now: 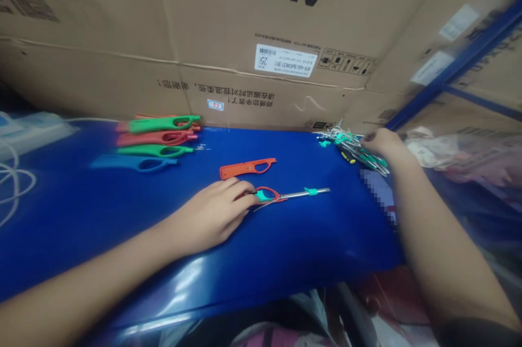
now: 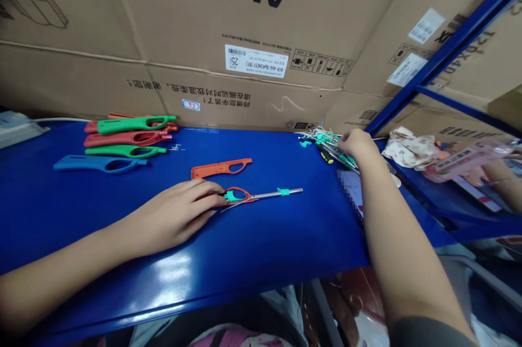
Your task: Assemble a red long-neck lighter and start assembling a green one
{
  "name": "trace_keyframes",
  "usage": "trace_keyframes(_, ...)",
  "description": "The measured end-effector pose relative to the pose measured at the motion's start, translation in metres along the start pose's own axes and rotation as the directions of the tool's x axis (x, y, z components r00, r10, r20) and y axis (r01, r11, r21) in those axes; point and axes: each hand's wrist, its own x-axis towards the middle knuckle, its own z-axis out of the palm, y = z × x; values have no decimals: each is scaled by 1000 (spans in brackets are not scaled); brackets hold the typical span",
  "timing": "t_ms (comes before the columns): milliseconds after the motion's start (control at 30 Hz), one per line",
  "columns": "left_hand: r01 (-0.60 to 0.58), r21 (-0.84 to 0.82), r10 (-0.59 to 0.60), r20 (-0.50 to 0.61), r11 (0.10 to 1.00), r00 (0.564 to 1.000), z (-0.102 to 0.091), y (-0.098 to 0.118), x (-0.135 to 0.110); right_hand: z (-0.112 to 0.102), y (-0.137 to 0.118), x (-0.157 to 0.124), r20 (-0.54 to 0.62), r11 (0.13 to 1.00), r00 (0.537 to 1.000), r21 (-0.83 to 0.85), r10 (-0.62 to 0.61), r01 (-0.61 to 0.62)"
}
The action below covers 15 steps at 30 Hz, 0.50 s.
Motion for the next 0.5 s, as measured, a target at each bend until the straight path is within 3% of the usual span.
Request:
trace_keyframes(200, 79, -12, -79, -23, 997, 997, 1, 0, 0, 12, -2, 15, 140, 998, 990, -55, -24, 32)
trace_keyframes(500, 81, -18, -80, 15, 997, 997, -1, 0, 1, 13, -2, 30, 296, 983, 940, -26, -168, 184)
